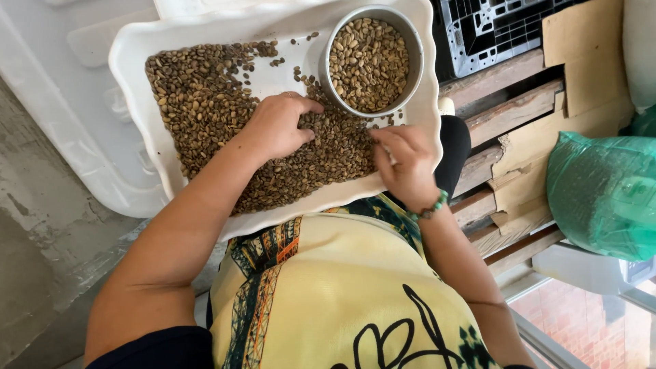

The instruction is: Sorting green coffee beans by hand to remove defects

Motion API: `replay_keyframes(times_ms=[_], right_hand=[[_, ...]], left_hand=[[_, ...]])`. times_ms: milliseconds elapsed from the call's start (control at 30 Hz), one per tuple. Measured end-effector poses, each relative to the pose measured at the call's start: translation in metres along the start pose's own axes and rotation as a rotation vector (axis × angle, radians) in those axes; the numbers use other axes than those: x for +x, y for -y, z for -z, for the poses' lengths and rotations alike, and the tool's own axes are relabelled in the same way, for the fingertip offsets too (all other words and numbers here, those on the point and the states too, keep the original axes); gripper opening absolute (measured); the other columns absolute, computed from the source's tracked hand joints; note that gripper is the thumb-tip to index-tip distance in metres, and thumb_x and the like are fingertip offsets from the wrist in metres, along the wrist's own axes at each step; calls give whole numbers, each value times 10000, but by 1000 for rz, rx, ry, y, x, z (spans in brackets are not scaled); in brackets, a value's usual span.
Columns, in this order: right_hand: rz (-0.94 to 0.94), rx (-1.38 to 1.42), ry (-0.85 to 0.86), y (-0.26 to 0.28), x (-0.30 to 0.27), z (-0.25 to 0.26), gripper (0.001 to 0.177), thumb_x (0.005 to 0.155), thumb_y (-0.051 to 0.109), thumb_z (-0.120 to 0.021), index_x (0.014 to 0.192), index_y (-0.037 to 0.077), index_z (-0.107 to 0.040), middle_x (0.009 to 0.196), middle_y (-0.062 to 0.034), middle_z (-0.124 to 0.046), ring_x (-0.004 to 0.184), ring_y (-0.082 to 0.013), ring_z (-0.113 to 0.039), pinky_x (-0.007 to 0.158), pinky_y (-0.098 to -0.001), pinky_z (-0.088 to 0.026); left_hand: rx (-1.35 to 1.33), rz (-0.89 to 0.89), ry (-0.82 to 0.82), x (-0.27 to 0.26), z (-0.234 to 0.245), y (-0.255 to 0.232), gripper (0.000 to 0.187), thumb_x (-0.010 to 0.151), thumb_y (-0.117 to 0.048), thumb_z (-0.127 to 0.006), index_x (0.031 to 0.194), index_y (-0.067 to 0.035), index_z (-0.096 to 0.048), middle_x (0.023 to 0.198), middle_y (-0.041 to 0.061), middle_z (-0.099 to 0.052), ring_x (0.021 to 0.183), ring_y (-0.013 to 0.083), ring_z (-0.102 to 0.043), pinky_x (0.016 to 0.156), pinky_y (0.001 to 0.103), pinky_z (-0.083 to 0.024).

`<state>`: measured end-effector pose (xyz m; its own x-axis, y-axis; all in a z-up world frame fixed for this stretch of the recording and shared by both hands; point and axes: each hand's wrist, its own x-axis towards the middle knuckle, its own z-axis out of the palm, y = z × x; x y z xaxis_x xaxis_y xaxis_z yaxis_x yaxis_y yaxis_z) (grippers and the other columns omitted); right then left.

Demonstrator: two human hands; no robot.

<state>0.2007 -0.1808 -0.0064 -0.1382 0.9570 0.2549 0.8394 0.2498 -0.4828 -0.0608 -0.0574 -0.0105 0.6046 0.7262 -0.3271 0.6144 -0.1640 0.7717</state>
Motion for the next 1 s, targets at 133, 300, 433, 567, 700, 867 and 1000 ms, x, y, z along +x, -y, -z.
replay_keyframes(times_ms=[133,300,433,567,700,867,1000], right_hand=[[-81,105,179,29,26,-10,374,890,36,-708,1253,116,-742,1034,-85,-695,987,-286,-720,869,-393,-592],[-150,68,547,27,38,-20,517,882,173,-750,1385,141,-636,1313,-137,-586,1292,-354,-572,1074,-466,-498],[-188,79,550,24,34,-10,345,874,152,-768,1216,150,-732,1150,-103,-654,1097,-330,-699,941,-428,-588],[-173,234,424,24,30,4,210,873,31,-722,1064,101,-779,982,-151,-708,968,-387,-728,848,-447,-595],[-173,190,425,23,33,-5,280,902,117,-733,1179,149,-754,1070,-121,-708,1046,-356,-715,899,-432,-588],[-169,70,511,24,41,-15,306,918,152,-730,1223,127,-736,1120,-158,-690,1094,-376,-691,933,-458,-573],[-187,61,509,18,38,-18,222,912,211,-732,1127,164,-756,1067,-125,-689,1062,-375,-688,903,-461,-580]], left_hand=[[-41,68,66,1,1,-6,444,819,-93,-754,1257,-165,-728,1174,143,-704,1119,396,-666,943,495,-524],[-358,176,218,-2,9,-17,404,910,-89,-553,1294,-66,-678,1288,241,-650,1203,409,-608,1108,573,-400],[-547,216,241,4,11,-21,352,939,-94,-508,1230,-44,-700,1281,274,-645,1291,495,-535,1129,623,-350],[-679,256,219,12,-4,-4,359,934,-136,-489,1193,-39,-717,1254,231,-666,1265,427,-568,1117,574,-363],[-850,229,194,18,-13,11,379,906,-142,-478,1155,-18,-735,1167,198,-718,1178,338,-640,1091,490,-413],[-890,208,198,20,-16,14,389,909,-147,-469,1159,-2,-729,1162,214,-712,1175,346,-637,1098,478,-415],[-863,217,219,23,-21,18,364,925,-161,-490,1159,-35,-739,1168,183,-726,1172,320,-651,1096,458,-415]])
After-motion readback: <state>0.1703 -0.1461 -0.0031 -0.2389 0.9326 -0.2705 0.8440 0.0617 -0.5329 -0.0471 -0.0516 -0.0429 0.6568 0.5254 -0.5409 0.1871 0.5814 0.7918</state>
